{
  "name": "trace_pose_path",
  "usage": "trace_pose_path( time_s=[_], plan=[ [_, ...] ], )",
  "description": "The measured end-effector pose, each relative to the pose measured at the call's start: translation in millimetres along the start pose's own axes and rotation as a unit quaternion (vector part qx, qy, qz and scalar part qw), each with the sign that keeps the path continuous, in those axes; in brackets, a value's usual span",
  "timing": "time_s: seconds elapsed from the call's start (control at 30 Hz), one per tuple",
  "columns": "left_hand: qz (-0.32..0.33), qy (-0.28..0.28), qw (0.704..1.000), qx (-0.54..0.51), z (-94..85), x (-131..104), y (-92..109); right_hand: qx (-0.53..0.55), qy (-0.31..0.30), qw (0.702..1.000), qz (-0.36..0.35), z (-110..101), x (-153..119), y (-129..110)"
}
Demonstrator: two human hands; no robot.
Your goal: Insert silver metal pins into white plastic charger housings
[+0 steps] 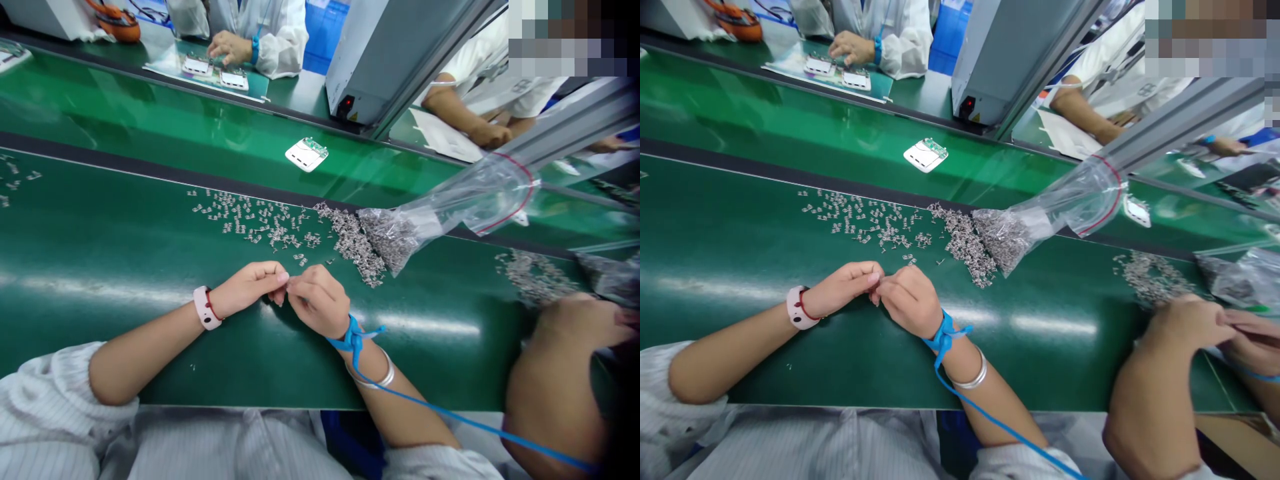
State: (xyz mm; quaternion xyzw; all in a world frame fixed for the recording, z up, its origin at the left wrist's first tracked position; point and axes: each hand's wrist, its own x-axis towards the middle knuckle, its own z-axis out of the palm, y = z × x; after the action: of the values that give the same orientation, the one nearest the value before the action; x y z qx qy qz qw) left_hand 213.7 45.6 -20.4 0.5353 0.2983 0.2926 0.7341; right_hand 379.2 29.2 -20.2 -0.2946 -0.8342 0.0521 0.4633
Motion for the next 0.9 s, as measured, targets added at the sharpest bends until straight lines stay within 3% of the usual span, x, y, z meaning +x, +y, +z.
trace_pose_path(
  time_s=[0.13, 0.23, 0.3, 0.4, 0.5, 0.53, 0.6, 0.67, 0.73, 0.83, 0.9],
  plan=[
    [0.010, 0.032, 0.998, 0.053, -0.3, 0, 2, 0.024, 0.019, 0.998, 0.050, 0, 4, -1],
    [0.057, 0.054, 0.984, 0.161, 0.5, -2, 3, 0.029, 0.019, 0.997, 0.070, 0, 5, -1],
    [0.097, 0.070, 0.954, 0.273, 1.0, -4, 4, 0.030, 0.015, 0.997, 0.073, 0, 5, -1],
    [0.144, 0.076, 0.882, 0.442, 0.9, -6, 4, 0.025, 0.002, 0.997, 0.068, 1, 5, -1],
    [0.165, 0.065, 0.844, 0.506, -0.4, -6, 4, 0.015, -0.009, 0.998, 0.059, 1, 4, 0],
    [0.163, 0.061, 0.851, 0.495, -0.8, -6, 5, 0.011, -0.012, 0.999, 0.051, 1, 3, 1],
    [0.142, 0.038, 0.895, 0.422, -1.4, -6, 6, -0.001, -0.010, 1.000, 0.022, 1, 1, 4],
    [0.097, -0.014, 0.954, 0.283, -1.4, -5, 7, -0.014, -0.001, 1.000, -0.019, 0, -2, 8],
    [0.038, -0.075, 0.991, 0.108, -1.0, -5, 7, -0.024, 0.011, 0.998, -0.055, -2, -5, 11],
    [-0.040, -0.133, 0.985, -0.104, -0.5, -3, 6, -0.043, 0.008, 0.994, -0.100, -6, -9, 14],
    [-0.067, -0.152, 0.971, -0.169, -0.8, -3, 5, -0.061, -0.002, 0.990, -0.128, -7, -9, 13]
  ],
)
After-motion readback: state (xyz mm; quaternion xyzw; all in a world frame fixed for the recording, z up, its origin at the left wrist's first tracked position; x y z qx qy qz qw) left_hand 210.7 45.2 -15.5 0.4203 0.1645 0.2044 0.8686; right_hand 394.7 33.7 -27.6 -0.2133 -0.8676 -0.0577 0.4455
